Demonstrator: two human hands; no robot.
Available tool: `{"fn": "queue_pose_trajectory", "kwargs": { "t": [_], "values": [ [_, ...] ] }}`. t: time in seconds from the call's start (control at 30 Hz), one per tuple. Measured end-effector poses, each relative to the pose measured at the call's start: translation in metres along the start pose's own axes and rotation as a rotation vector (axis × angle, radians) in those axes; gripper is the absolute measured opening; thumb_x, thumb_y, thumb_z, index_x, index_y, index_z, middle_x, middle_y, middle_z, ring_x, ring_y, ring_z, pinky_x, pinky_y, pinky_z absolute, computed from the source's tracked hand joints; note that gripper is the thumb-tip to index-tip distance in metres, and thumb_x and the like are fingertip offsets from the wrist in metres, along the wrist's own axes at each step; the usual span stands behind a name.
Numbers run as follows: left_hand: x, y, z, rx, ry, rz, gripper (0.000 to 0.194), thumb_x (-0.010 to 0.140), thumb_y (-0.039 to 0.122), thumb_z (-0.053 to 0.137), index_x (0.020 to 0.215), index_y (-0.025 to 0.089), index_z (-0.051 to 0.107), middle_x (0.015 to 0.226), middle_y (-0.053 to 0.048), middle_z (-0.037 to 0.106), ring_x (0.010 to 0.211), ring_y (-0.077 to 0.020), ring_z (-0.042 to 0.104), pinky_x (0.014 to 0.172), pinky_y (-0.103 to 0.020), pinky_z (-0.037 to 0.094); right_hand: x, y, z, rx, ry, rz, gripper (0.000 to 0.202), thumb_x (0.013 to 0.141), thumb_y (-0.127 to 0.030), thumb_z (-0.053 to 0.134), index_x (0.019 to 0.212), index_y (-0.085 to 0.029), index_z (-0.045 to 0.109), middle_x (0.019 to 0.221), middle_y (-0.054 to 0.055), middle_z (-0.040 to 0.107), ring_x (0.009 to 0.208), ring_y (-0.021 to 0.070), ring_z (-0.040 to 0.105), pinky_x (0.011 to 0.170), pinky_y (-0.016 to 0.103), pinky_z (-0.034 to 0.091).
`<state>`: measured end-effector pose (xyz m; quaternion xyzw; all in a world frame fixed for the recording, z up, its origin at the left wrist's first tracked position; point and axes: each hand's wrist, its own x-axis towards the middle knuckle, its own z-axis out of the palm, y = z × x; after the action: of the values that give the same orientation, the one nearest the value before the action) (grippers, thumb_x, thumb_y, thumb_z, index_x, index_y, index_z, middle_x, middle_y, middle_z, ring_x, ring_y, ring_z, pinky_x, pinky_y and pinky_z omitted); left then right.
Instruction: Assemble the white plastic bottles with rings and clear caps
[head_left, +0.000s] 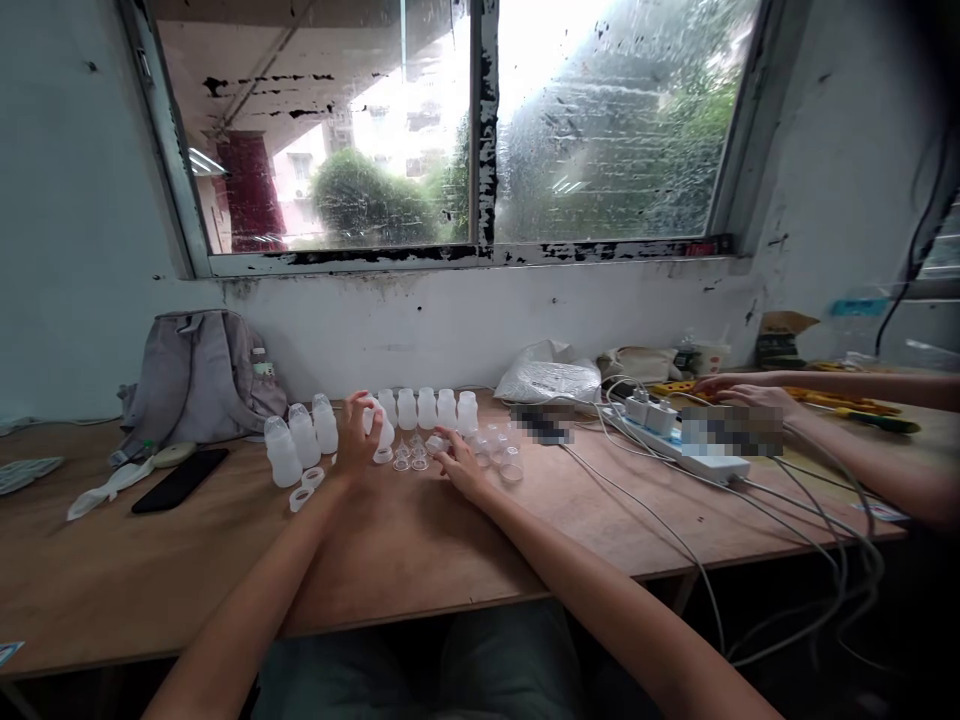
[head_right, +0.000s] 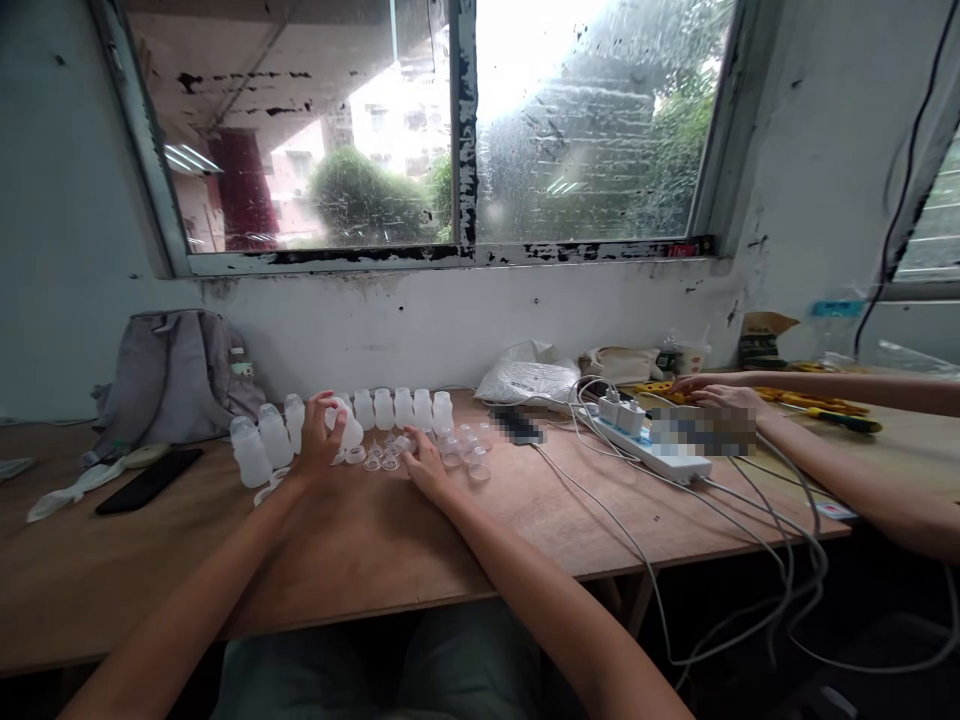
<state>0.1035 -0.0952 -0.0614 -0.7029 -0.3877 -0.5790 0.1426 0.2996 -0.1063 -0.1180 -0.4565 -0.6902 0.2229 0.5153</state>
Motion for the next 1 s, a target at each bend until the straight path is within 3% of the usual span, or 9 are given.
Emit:
{"fn": "queue_pose_trajectory", "kwargs": {
  "t": [0.17, 0.3, 0.43, 0.5, 0.63, 0.77, 1.0],
  "values": [
    [-0.027, 0.029, 0.006, -0.162, -0.146, 0.035, 0.012, 0.083, 0.023, 0.038, 0.094, 0.020, 0.044, 0.108, -0.006, 0.044, 0.102, -0.0169, 0.047, 0.089, -0.034, 0.038, 0.002, 0.003, 0.003, 0.203, -0.005, 0.095, 0.050, 0.075, -0.023, 0.037, 0.125, -0.026, 0.035, 0.127, 0.006, 0.040, 0.082, 0.0151, 0.055, 0.051, 0.023, 0.050],
    [-0.047, 0.031, 0.015, -0.243, -0.267, 0.029, 0.017, 0.083, 0.026, 0.041, 0.099, 0.022, 0.044, 0.112, -0.007, 0.043, 0.104, -0.0175, 0.047, 0.087, -0.033, 0.040, 0.003, 0.003, 0.002, 0.206, 0.071, 0.087, 0.046, 0.076, -0.023, 0.035, 0.121, -0.023, 0.042, 0.116, 0.008, 0.049, 0.075, 0.0148, 0.057, 0.046, 0.023, 0.049],
    [-0.057, 0.027, 0.021, -0.346, -0.374, -0.127, 0.057, 0.072, 0.037, 0.057, 0.119, 0.023, 0.029, 0.115, -0.009, 0.045, 0.095, -0.0182, 0.053, 0.078, -0.032, 0.046, 0.001, -0.002, -0.001, 0.182, 0.130, 0.006, 0.039, 0.076, -0.024, 0.037, 0.113, -0.020, 0.048, 0.098, 0.007, 0.057, 0.065, 0.0138, 0.058, 0.043, 0.024, 0.048],
    [-0.058, 0.024, 0.023, -0.322, -0.432, -0.154, 0.060, 0.069, 0.039, 0.061, 0.118, 0.024, 0.030, 0.107, -0.006, 0.051, 0.092, -0.0186, 0.054, 0.076, -0.032, 0.046, 0.001, -0.005, -0.002, 0.170, 0.164, -0.011, 0.036, 0.077, -0.026, 0.038, 0.110, -0.018, 0.050, 0.086, 0.006, 0.059, 0.060, 0.0136, 0.057, 0.043, 0.024, 0.048],
    [-0.058, 0.015, 0.023, -0.139, -0.399, -0.072, 0.046, 0.070, 0.038, 0.059, 0.112, 0.026, 0.042, 0.107, -0.004, 0.050, 0.096, -0.0202, 0.052, 0.079, -0.034, 0.045, 0.000, -0.008, -0.003, 0.168, 0.208, -0.016, 0.032, 0.079, -0.030, 0.037, 0.105, -0.018, 0.051, 0.068, 0.003, 0.058, 0.055, 0.0135, 0.056, 0.041, 0.023, 0.046],
    [-0.057, 0.006, 0.022, -0.026, -0.387, 0.003, 0.046, 0.070, 0.037, 0.059, 0.113, 0.026, 0.046, 0.103, -0.004, 0.051, 0.094, -0.0203, 0.053, 0.078, -0.034, 0.046, -0.001, -0.007, -0.002, 0.139, 0.159, -0.055, 0.030, 0.079, -0.032, 0.039, 0.102, -0.018, 0.053, 0.067, 0.002, 0.058, 0.053, 0.0133, 0.056, 0.039, 0.022, 0.044],
    [-0.054, 0.005, 0.019, -0.035, -0.385, 0.112, 0.044, 0.071, 0.035, 0.059, 0.110, 0.022, 0.045, 0.102, -0.005, 0.056, 0.095, -0.0211, 0.053, 0.081, -0.035, 0.043, -0.004, -0.007, -0.001, 0.105, 0.068, -0.092, 0.027, 0.079, -0.033, 0.042, 0.100, -0.018, 0.052, 0.073, 0.003, 0.058, 0.051, 0.0111, 0.055, 0.038, 0.020, 0.043]
  ]
}}
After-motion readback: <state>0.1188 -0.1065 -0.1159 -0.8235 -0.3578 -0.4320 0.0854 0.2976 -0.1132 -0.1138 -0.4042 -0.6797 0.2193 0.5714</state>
